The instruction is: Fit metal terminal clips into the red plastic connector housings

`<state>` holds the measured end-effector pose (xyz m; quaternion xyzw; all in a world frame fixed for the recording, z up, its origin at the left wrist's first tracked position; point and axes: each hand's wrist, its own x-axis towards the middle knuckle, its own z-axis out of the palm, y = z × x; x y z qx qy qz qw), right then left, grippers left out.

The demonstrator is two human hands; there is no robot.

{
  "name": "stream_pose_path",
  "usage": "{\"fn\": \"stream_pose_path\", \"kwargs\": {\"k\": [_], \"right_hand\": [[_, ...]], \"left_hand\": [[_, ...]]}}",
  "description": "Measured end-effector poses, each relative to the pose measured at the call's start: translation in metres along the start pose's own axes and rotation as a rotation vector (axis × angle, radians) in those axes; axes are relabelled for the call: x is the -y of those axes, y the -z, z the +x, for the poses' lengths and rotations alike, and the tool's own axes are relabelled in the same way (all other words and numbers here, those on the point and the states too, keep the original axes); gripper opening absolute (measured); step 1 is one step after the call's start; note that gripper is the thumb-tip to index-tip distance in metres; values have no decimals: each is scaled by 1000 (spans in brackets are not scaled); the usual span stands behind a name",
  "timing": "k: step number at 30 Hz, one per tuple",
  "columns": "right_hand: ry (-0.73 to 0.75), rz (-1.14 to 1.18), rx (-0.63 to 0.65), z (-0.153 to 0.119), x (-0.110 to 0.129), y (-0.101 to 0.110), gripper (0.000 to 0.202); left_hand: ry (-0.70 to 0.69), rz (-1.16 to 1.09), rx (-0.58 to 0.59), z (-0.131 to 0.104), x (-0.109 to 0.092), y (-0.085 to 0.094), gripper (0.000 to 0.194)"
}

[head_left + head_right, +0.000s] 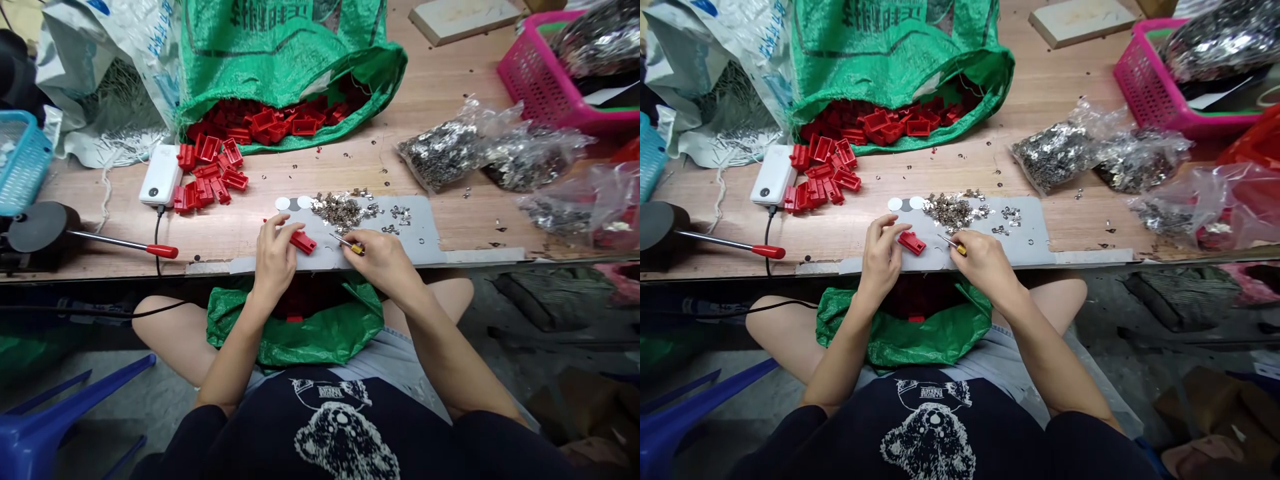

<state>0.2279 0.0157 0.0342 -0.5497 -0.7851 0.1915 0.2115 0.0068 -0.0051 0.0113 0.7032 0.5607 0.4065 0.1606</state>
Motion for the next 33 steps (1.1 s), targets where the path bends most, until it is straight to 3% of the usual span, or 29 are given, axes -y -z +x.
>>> {"fn": "stream_pose_path", "kwargs": {"k": [2, 6, 10, 14, 24, 30, 33], "right_hand": [[-56, 70, 4, 1, -2, 4, 17], [-137, 137, 5, 1, -6, 8, 19], [-168, 143, -14, -2, -14, 9, 18], [-154, 173, -63, -4, -18, 9, 18], [-50, 102, -160, -8, -15, 0, 13], [-59, 182, -62, -8, -22, 3, 13], [-25, 241, -75, -6, -11, 4, 9]], "left_hand": [[50, 20, -41, -3, -6, -3, 30], [76, 177, -32, -10, -12, -9, 62], [6, 141, 49, -10, -5, -5, 60], [-55, 31, 113, -8, 3, 3, 65], [-64, -44, 84, -9, 9, 6, 68], [-62, -64, 96, -11, 12, 6, 65], [-64, -55, 92, -12, 12, 5, 65]]}}
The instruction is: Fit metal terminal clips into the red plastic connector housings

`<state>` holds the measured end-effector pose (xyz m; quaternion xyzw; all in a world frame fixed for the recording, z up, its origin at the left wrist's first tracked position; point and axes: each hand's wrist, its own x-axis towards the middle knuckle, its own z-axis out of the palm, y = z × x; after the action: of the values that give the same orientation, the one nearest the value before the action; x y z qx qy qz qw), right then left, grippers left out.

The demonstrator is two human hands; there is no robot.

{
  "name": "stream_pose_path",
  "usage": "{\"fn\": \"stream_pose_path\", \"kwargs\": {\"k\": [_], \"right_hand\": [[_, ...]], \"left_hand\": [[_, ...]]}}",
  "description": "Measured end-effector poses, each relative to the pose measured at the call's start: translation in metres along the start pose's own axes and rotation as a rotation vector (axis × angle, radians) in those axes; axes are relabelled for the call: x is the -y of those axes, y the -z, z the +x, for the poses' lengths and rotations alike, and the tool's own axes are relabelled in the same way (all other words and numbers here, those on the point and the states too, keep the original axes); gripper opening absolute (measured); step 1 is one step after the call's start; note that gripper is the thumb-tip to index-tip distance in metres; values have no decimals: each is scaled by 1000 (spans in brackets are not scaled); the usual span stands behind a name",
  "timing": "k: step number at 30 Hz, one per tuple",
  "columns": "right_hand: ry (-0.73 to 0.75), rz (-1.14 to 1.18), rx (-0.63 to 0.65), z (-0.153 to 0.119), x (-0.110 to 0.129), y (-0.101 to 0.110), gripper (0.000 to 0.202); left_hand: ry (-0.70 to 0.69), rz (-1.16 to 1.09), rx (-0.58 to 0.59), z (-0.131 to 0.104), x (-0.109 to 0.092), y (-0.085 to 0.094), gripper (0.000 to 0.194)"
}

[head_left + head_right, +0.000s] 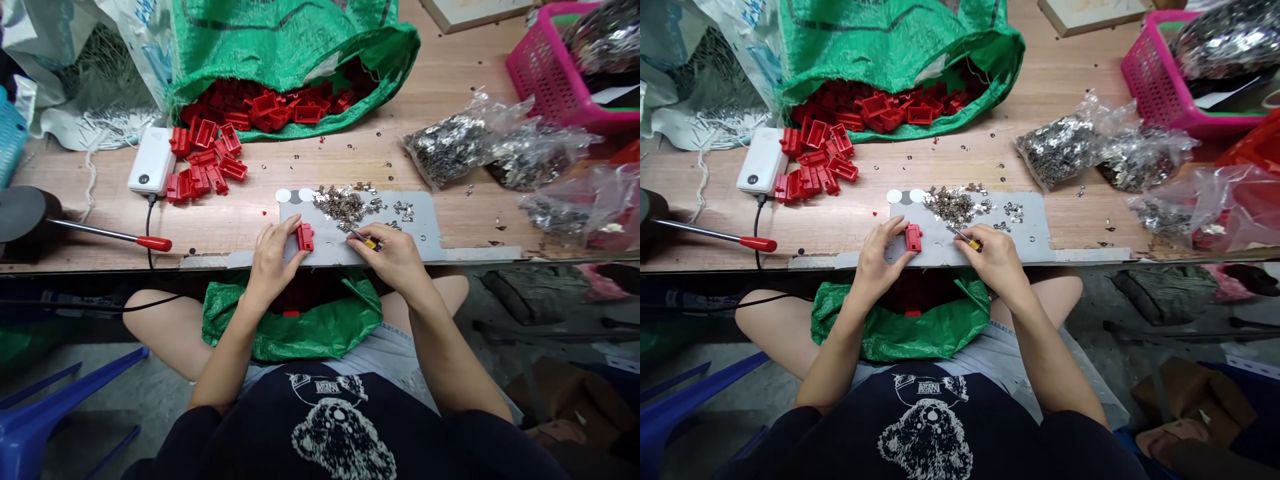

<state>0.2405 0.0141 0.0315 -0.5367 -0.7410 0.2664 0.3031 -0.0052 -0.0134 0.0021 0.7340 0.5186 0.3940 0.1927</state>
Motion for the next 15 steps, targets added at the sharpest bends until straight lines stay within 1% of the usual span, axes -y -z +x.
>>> {"fn": "stream_pose_path", "kwargs": {"k": [2, 4, 7, 11, 15], "right_hand": [[48, 79, -1, 2, 15, -6, 6], [107, 150, 26, 4, 30, -16, 5], [191, 157, 74, 6, 43, -32, 8], [256, 79, 84, 5, 42, -43, 11], [304, 52, 68, 5, 41, -42, 14]], "left_hand": [[1, 5, -6, 0, 0, 0, 65], [0, 2, -11, 0, 0, 0, 65], [6, -13, -3, -1, 0, -1, 64], [24, -28, 13, -3, 1, -1, 64], [23, -26, 5, -3, 1, -1, 63]]}}
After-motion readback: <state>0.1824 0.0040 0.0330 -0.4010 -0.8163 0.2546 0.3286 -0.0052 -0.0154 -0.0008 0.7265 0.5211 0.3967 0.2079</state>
